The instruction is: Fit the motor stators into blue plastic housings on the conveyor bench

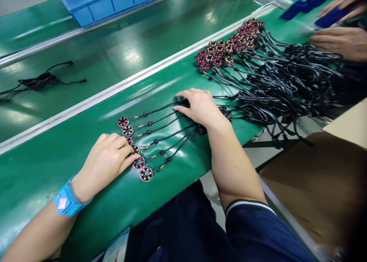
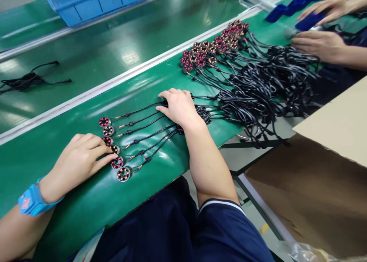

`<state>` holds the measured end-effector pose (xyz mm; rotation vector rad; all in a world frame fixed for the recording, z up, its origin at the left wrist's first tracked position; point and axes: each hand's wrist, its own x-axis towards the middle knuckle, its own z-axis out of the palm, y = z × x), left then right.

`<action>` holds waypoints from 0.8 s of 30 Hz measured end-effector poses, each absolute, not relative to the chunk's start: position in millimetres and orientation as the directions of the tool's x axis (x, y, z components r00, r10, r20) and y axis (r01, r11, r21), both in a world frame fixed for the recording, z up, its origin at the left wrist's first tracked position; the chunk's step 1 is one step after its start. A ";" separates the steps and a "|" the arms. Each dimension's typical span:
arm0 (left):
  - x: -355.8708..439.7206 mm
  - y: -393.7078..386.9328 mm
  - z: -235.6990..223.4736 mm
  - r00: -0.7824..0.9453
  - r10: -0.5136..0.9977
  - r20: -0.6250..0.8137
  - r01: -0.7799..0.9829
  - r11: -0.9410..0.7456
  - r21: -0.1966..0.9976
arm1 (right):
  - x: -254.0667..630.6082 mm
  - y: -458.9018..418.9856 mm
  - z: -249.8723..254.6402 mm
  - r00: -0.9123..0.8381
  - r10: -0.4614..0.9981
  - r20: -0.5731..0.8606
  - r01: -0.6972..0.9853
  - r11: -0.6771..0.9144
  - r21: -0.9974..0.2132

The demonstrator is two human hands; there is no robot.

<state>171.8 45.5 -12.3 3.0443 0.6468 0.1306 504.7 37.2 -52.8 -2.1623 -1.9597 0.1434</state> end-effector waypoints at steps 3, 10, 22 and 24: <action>172.5 39.0 -7.3 0.917 0.393 0.072 0.388 -0.918 0.081 | 505.9 37.1 -53.7 0.099 0.992 0.080 0.970 -0.078 -0.229; 174.2 19.9 7.5 0.947 0.318 0.031 0.314 -0.944 0.101 | 503.8 37.1 -52.5 0.120 0.991 0.052 0.962 -0.103 -0.254; 208.4 -42.1 -53.3 0.825 0.534 0.185 0.546 -0.838 -0.014 | 533.8 9.1 -51.5 0.066 0.989 0.133 0.954 -0.023 -0.300; 208.5 -39.3 -66.9 0.785 0.592 0.180 0.605 -0.796 -0.021 | 540.2 4.6 -52.3 0.030 0.994 0.108 0.958 0.002 -0.287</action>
